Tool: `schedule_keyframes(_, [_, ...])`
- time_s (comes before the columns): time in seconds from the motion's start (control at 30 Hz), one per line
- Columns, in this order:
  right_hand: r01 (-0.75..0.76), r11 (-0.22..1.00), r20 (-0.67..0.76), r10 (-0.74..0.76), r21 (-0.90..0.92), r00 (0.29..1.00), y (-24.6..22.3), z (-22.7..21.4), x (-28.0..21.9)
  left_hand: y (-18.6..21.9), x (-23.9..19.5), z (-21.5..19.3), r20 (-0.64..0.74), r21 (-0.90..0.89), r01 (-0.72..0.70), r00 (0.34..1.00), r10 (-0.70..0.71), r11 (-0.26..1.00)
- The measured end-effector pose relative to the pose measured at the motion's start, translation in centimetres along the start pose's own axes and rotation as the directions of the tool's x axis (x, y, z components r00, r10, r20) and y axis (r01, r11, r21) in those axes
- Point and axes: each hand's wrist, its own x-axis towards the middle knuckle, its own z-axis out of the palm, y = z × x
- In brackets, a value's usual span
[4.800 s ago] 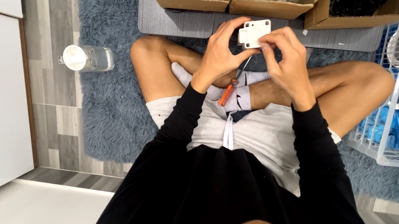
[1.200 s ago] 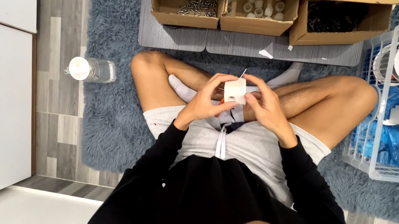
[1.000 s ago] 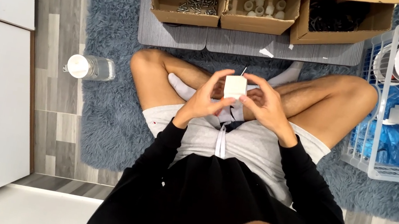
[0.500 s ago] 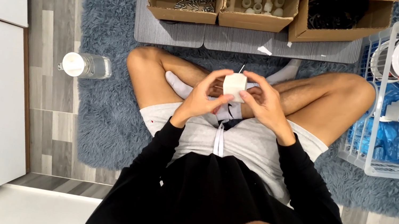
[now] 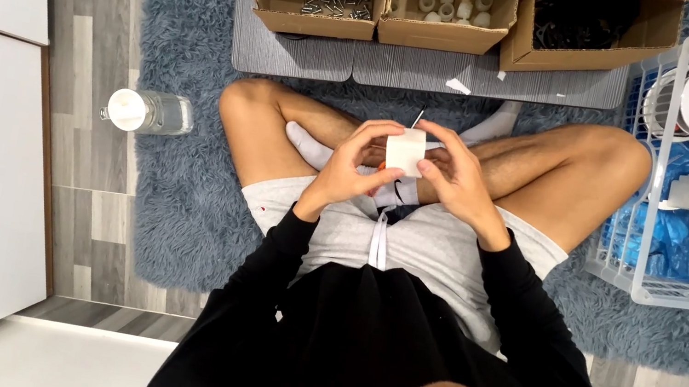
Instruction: Tightening screws on electrical components using a manual screwdriver while sitting on the floor.
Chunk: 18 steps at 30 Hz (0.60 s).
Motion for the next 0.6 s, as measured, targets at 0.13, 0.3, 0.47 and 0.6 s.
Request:
schedule_keyframes(0.13, [0.028,0.999,-0.031,-0.028,0.02,0.999,-1.3,0.2,0.2,0.4,0.0,0.0,0.021,-0.011,0.009,1.0,-0.008,1.0])
schedule_keyframes(0.3, [0.118,0.989,0.004,-0.118,-0.085,0.993,-2.9,-0.2,0.5,-1.4,-0.5,-0.5,0.022,-0.094,0.14,0.99,-0.139,0.986])
schedule_keyframes(0.47, [0.147,0.984,0.016,-0.146,-0.101,0.989,-3.1,-0.4,0.5,-1.2,-0.4,-0.1,-0.002,-0.125,0.074,0.997,-0.075,0.989])
schedule_keyframes(0.6, [0.006,0.996,0.028,-0.004,-0.084,1.0,-2.5,-0.7,0.4,-0.2,0.1,0.1,0.0,-0.086,-0.002,1.0,0.002,0.996])
